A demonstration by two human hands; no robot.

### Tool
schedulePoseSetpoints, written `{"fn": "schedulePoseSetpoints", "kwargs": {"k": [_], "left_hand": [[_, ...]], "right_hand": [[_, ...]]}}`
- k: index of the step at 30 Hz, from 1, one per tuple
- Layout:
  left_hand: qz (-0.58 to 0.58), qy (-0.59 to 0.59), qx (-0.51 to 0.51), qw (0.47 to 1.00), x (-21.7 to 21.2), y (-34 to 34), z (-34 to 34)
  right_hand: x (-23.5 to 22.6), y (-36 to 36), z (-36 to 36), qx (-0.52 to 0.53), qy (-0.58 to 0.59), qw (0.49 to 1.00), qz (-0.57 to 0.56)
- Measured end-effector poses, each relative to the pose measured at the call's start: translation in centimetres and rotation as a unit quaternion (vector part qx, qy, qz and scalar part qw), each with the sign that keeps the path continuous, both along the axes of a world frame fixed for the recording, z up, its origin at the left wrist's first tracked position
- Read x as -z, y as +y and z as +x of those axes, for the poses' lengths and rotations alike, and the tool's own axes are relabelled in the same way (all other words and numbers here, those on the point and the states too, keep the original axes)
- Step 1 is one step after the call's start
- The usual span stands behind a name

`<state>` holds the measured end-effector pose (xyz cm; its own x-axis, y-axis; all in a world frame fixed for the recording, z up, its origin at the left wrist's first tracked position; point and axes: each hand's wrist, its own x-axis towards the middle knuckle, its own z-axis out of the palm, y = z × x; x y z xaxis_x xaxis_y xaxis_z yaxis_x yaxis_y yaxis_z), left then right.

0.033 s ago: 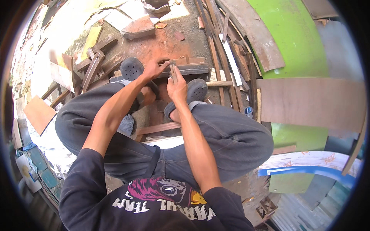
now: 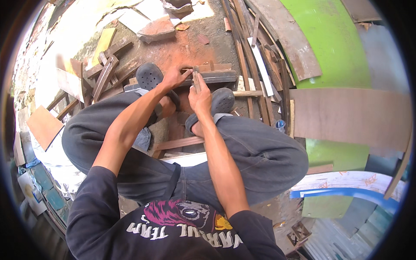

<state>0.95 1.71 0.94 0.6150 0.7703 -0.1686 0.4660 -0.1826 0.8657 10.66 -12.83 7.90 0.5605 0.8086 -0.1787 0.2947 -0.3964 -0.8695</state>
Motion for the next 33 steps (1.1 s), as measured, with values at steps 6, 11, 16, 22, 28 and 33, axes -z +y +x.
{"fn": "schedulePoseSetpoints", "kwargs": {"k": [6, 11, 16, 22, 28, 33], "left_hand": [[0.006, 0.068, -0.049, 0.996, 0.3, 1.0, 0.7], [-0.010, 0.095, -0.042, 0.995, -0.1, 0.9, 1.7], [-0.015, 0.113, -0.039, 0.993, -0.2, 1.5, 1.3], [0.000, 0.088, -0.032, 0.996, 0.0, 1.9, 1.7], [0.015, 0.124, -0.055, 0.991, -0.6, 1.6, 0.9], [0.012, 0.125, -0.061, 0.990, -0.3, 1.9, 1.1]], "right_hand": [[-1.9, 1.7, 0.2, -0.010, 0.009, 0.998, -0.061], [-8.1, -1.6, -0.9, -0.010, -0.019, 0.993, -0.115], [-12.4, -9.2, -3.3, -0.005, -0.032, 0.998, -0.061], [-4.0, -3.2, -0.3, 0.017, -0.009, 1.000, 0.002], [-7.7, -6.6, -1.9, 0.004, -0.015, 0.999, -0.035], [-7.0, -9.0, -2.4, 0.008, -0.023, 1.000, 0.008]]}}
